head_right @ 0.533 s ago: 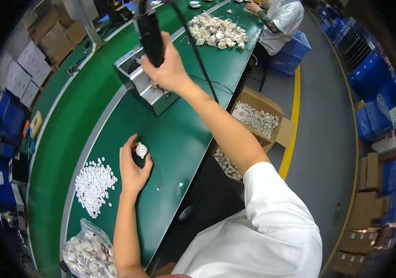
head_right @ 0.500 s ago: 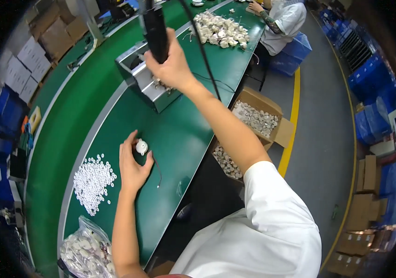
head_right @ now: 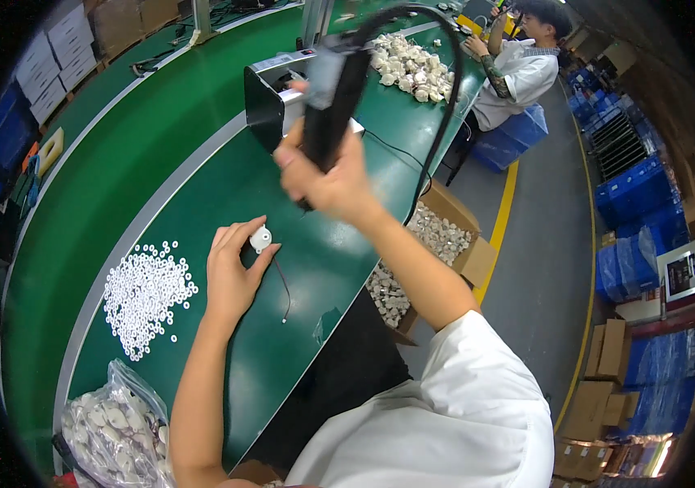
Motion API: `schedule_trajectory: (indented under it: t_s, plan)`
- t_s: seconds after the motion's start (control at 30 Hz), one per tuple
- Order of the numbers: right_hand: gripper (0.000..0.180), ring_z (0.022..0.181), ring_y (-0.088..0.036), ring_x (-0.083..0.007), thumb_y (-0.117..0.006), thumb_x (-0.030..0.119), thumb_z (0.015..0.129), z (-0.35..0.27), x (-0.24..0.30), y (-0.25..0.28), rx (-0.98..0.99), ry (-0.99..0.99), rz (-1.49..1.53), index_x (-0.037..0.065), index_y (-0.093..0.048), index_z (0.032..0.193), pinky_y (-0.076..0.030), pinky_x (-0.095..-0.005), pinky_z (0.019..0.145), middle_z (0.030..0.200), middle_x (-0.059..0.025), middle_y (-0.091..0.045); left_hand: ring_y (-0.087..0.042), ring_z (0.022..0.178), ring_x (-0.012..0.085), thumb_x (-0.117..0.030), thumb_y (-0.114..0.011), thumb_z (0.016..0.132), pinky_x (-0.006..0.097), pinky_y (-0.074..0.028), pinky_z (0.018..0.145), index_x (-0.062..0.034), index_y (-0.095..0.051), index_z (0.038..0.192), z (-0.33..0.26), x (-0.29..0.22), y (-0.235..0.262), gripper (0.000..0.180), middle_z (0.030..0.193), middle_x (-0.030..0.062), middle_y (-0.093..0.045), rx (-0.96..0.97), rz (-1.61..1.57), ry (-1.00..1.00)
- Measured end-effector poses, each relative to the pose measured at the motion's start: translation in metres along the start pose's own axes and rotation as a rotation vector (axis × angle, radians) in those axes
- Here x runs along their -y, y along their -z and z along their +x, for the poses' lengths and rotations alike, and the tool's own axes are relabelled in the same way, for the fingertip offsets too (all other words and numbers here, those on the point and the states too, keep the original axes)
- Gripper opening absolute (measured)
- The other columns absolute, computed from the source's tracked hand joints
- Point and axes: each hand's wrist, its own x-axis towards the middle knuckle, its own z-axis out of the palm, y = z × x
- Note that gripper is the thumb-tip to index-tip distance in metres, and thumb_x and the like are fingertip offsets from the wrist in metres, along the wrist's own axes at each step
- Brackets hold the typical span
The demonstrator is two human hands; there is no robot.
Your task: The person assembles small light fixture components by fitting white rings onto LED modules and securing them into plastic housings with an electric screwdriver.
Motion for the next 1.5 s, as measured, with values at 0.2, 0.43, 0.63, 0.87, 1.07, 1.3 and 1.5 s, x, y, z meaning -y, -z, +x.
schedule_trajectory:
  t_s: [0.2, 0.43, 0.63, 0.87, 1.07, 1.3, 1.5]
  plan:
    - [0.076, 0.055, -0.055, -0.0109, -0.061, -0.003, 0.098, -0.009, -0.014, -0.051, 0.163, 0.005, 0.026, 0.003, -0.019, 0.16, -0.048, -0.0274, 0.054, 0.084, -0.0068, -0.057, -0.063, 0.102, 0.0318, -0.011, -0.084, 0.082, 0.041, -0.049, 0.091, -0.0024, -0.072, 0.12, -0.006, 0.0, 0.008, 0.04, 0.111, 0.0113, -0.073, 0.015, 0.011, 0.024]
    - [0.08, 0.057, -0.054, -0.0101, -0.066, 0.001, 0.097, -0.01, -0.023, -0.043, 0.132, -0.076, 0.117, 0.002, -0.017, 0.161, -0.047, -0.0262, 0.054, 0.085, -0.0081, -0.059, -0.063, 0.101, 0.0309, -0.01, -0.083, 0.082, 0.04, -0.049, 0.089, -0.0028, -0.074, 0.118, -0.003, -0.003, 0.004, 0.037, 0.113, 0.0097, -0.074, 0.03, -0.005, 0.051]
    - [0.077, 0.085, -0.059, -0.009, -0.072, -0.001, 0.092, -0.016, -0.024, -0.041, 0.123, -0.108, 0.148, -0.003, -0.031, 0.156, -0.05, -0.0274, 0.08, 0.094, -0.0027, -0.062, -0.062, 0.099, 0.0307, -0.009, -0.083, 0.082, 0.04, -0.048, 0.088, -0.0037, -0.074, 0.117, -0.001, -0.001, 0.004, 0.037, 0.111, 0.0089, -0.074, 0.029, -0.014, 0.028]
    - [0.054, 0.071, -0.054, -0.0102, -0.065, -0.005, 0.093, -0.015, -0.036, -0.049, 0.141, 0.143, -0.049, 0.002, -0.037, 0.139, -0.044, -0.0264, 0.069, 0.081, -0.0041, -0.058, -0.061, 0.097, 0.0309, -0.008, -0.083, 0.081, 0.041, -0.048, 0.088, -0.0039, -0.074, 0.116, -0.002, 0.0, 0.005, 0.037, 0.099, 0.0094, -0.072, 0.015, -0.025, 0.011]
    - [0.051, 0.076, -0.056, -0.0097, -0.067, -0.007, 0.092, -0.033, -0.037, -0.052, 0.059, 0.022, 0.089, 0.003, -0.04, 0.135, -0.047, -0.0271, 0.073, 0.089, -0.0059, -0.061, -0.062, 0.096, 0.0354, -0.004, -0.081, 0.077, 0.044, -0.05, 0.086, -0.0008, -0.073, 0.106, 0.002, -0.001, 0.001, 0.03, 0.097, 0.0143, -0.071, -0.023, 0.002, -0.058]
    - [0.047, 0.084, -0.052, -0.0048, -0.076, 0.001, 0.091, -0.033, -0.039, -0.071, -0.049, 0.059, 0.07, 0.003, -0.048, 0.128, -0.048, -0.026, 0.075, 0.093, -0.0015, -0.063, -0.066, 0.096, 0.0403, -0.001, -0.079, 0.078, 0.045, -0.053, 0.083, 0.005, -0.071, 0.099, -0.004, 0.009, -0.003, 0.023, 0.097, 0.0214, -0.072, -0.098, 0.047, -0.103]
    - [0.044, 0.08, -0.043, -0.0081, -0.076, 0.01, 0.091, -0.022, -0.029, -0.041, -0.053, -0.122, 0.066, 0.005, -0.051, 0.127, -0.043, -0.0271, 0.069, 0.087, 0.0018, -0.047, -0.066, 0.087, 0.034, -0.006, -0.081, 0.086, 0.042, -0.054, 0.082, 0.0054, -0.073, 0.106, -0.002, -0.014, -0.008, 0.024, 0.094, 0.0212, -0.071, -0.024, 0.146, 0.032]
